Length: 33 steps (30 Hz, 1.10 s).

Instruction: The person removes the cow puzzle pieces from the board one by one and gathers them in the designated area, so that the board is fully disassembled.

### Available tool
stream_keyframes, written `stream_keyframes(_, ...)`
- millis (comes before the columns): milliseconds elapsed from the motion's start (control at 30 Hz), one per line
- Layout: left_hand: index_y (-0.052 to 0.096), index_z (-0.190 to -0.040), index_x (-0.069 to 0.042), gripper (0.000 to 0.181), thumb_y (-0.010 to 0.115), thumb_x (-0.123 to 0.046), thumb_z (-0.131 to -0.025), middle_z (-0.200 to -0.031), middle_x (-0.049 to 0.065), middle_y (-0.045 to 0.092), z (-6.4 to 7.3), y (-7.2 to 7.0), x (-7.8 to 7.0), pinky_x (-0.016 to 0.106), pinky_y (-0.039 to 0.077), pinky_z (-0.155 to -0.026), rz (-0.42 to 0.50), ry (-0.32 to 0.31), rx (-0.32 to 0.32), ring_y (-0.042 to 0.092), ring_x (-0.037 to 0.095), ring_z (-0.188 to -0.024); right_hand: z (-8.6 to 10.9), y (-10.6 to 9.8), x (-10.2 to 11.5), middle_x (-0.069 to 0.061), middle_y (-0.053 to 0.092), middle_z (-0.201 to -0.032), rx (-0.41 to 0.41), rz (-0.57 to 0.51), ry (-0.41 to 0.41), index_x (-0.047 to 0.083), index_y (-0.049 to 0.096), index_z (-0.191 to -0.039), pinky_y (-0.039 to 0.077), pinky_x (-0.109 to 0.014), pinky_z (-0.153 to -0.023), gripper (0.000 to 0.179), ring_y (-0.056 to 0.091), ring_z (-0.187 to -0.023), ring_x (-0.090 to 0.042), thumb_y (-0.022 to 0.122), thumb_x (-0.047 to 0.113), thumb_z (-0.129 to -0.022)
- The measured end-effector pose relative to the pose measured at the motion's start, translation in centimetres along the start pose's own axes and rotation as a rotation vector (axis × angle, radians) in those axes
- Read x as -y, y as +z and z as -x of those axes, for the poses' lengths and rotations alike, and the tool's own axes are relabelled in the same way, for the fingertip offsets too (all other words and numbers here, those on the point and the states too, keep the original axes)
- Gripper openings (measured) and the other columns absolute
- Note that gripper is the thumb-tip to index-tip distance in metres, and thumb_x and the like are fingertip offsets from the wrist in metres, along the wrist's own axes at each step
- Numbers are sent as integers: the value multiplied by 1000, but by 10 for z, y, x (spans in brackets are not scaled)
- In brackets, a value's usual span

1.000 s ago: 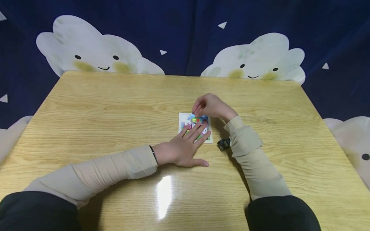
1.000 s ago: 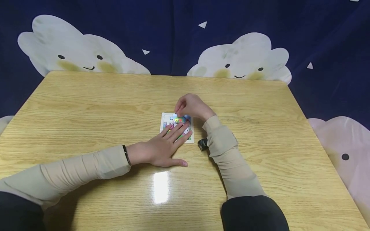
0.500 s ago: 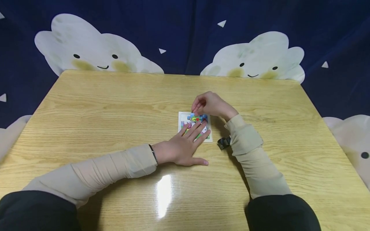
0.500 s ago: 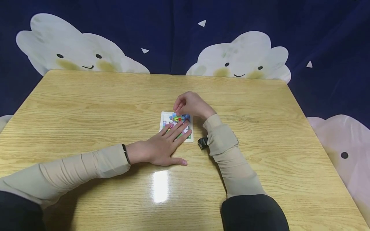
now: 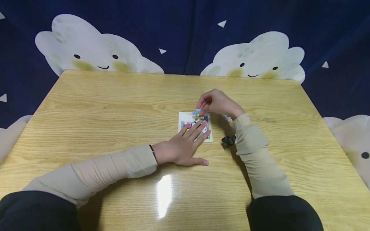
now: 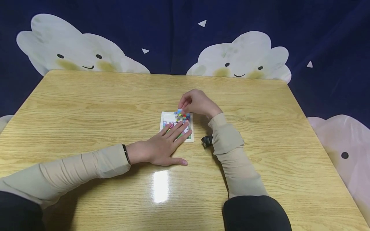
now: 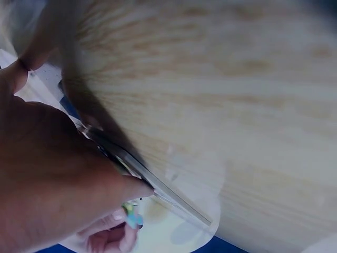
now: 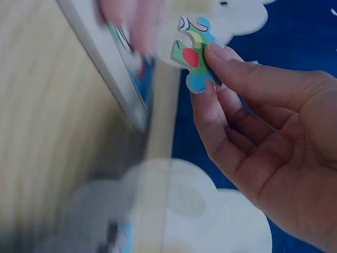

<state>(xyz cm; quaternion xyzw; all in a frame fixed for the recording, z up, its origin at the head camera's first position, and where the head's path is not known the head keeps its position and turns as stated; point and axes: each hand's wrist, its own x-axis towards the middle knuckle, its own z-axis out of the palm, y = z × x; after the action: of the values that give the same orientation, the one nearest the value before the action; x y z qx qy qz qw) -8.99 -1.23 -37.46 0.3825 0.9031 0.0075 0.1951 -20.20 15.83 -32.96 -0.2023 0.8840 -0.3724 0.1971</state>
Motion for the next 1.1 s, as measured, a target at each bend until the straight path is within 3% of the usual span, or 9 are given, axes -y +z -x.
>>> stream_keyframes(167,-17,-155,-20,99,28,-79,-89,-158,6,-30,-3,3,1,45,-11,-116,-12,1,-2,-28,21,-143,11,-18,-16,-12,70,-86,-20,-45,64,-1,71,-95,54,-41,-78,10,66,-82,-26,71,-4,-86)
stream_keyframes(467,-16,-156,-19,100,28,-79,-89,-158,6,-31,-6,7,2,45,-10,-116,-12,7,-20,-27,21,-144,33,-48,-47,-11,69,-86,-29,-37,139,-6,69,-98,54,-33,-73,10,65,-78,-21,69,-4,-88)
stream_keyframes(800,-15,-156,-19,99,28,-79,-90,-158,7,-31,-6,9,0,45,-11,-116,-16,21,-29,-26,21,-144,60,-73,-81,-10,69,-85,-13,11,219,-5,69,-103,51,-31,-72,17,62,-77,-21,71,2,-88)
stream_keyframes(1100,-16,-155,-19,99,27,-79,-90,-158,7,-31,-3,8,2,44,-11,-116,-15,12,-40,-27,22,-144,58,-78,-94,-6,68,-82,-37,45,222,-6,70,-102,46,-25,-69,17,57,-73,-14,72,2,-88)
